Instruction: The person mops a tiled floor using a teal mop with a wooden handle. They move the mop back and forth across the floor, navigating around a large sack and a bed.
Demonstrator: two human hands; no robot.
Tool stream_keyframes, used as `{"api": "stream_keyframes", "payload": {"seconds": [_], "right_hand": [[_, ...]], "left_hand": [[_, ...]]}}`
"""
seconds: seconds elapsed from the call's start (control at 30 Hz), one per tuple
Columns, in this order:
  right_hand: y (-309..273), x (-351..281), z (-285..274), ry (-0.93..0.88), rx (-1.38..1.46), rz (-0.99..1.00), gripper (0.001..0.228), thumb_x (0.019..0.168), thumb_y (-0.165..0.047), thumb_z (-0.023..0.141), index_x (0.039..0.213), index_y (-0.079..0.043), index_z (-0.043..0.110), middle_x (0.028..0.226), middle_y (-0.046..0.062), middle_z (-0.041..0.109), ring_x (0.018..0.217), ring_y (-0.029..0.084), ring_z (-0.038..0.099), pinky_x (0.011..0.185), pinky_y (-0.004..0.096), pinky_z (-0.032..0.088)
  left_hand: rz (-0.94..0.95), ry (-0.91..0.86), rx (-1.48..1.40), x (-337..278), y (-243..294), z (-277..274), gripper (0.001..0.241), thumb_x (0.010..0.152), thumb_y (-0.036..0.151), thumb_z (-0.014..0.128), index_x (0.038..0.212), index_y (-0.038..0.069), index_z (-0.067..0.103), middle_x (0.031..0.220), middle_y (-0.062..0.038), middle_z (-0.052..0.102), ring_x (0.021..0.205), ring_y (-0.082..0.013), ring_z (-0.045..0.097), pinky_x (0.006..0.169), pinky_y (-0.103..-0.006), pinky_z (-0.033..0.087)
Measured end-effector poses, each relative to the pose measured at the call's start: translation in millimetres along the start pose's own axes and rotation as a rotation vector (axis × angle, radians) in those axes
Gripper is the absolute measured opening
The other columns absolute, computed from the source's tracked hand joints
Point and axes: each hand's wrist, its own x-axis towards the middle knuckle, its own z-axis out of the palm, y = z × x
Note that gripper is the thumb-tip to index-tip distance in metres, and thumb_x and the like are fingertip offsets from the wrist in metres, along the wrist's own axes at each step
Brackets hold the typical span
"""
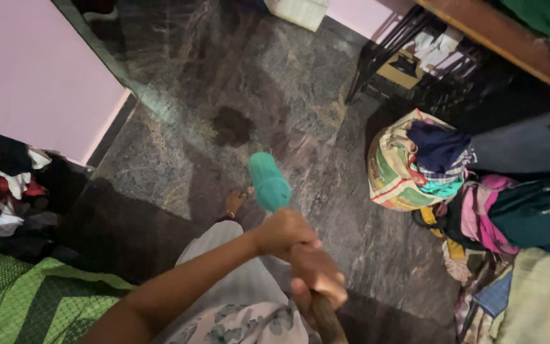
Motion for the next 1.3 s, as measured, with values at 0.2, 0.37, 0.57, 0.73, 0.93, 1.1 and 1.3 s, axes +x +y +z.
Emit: {"api": "stream_keyframes", "payload": {"seconds": [0.2, 0.37, 0.57, 0.73, 0.93, 1.1, 1.3], "right_hand": [[64, 24, 15, -0.065, -0.168, -0.036, 0.031, 0.101, -0.015, 0.059, 0.073, -0.004, 0.054, 0.07, 0.012, 0.058, 0.06, 0.029, 0.059, 0.06, 0.042, 0.048], [147, 70, 11, -0.086, -0.083, -0.043, 0.028, 0.097, -0.01, 0.061, 0.071, -0.003, 0.053, 0.068, 0.01, 0.058, 0.058, 0.026, 0.061, 0.058, 0.038, 0.048], [275, 162, 0, -0.105, -0.022, -0.025, 0.022, 0.094, -0.005, 0.059, 0.073, -0.001, 0.054, 0.068, 0.011, 0.054, 0.059, 0.027, 0.055, 0.06, 0.039, 0.045], [404, 229, 9, -0.335, -0.159, 0.041, 0.02, 0.087, 0.0, 0.067, 0.072, -0.002, 0.053, 0.069, 0.013, 0.052, 0.063, 0.03, 0.054, 0.061, 0.042, 0.043], [515, 286, 9, -0.537, -0.087, 0.047, 0.01, 0.084, -0.002, 0.074, 0.086, -0.003, 0.065, 0.079, 0.011, 0.06, 0.073, 0.032, 0.063, 0.067, 0.043, 0.048], [500, 292, -23, -0.53, -0.16, 0.046, 0.016, 0.08, -0.001, 0.077, 0.079, -0.004, 0.061, 0.078, 0.012, 0.058, 0.072, 0.033, 0.062, 0.063, 0.044, 0.047], [397, 247, -78, -0.54, -0.185, 0.067, 0.022, 0.078, 0.005, 0.076, 0.071, -0.006, 0.058, 0.069, 0.011, 0.053, 0.066, 0.032, 0.056, 0.062, 0.042, 0.042]], "left_hand": [[-0.1, 0.032, 0.128, 6, -61, -29, 0.009, 0.075, 0.021, 0.073, 0.08, 0.014, 0.07, 0.075, -0.005, 0.066, 0.071, -0.0287, 0.064, 0.067, -0.0414, 0.05], [-0.106, 0.089, 0.162, 36, -141, -53, 0.024, 0.086, 0.019, 0.074, 0.068, 0.012, 0.059, 0.066, -0.006, 0.059, 0.065, -0.0309, 0.059, 0.063, -0.0437, 0.046], [-0.146, 0.052, 0.139, 92, -286, -104, 0.029, 0.089, 0.022, 0.074, 0.067, 0.013, 0.057, 0.066, -0.006, 0.058, 0.066, -0.0319, 0.059, 0.064, -0.045, 0.044], [-0.208, 0.007, 0.163, 113, -421, -163, 0.011, 0.075, 0.022, 0.071, 0.075, 0.015, 0.063, 0.077, -0.006, 0.061, 0.081, -0.0318, 0.058, 0.077, -0.045, 0.044], [-0.293, 0.047, 0.243, 138, -507, -207, 0.011, 0.081, 0.02, 0.069, 0.077, 0.012, 0.061, 0.084, -0.006, 0.059, 0.09, -0.0294, 0.056, 0.085, -0.0417, 0.041], [-0.231, 0.031, 0.173, 164, -496, -195, 0.012, 0.084, 0.018, 0.073, 0.08, 0.011, 0.063, 0.089, -0.008, 0.06, 0.094, -0.0308, 0.056, 0.087, -0.044, 0.042], [-0.243, -0.039, 0.174, 170, -410, -117, 0.013, 0.069, 0.016, 0.075, 0.081, 0.013, 0.071, 0.087, -0.007, 0.065, 0.093, -0.0324, 0.058, 0.082, -0.0455, 0.042]]}}
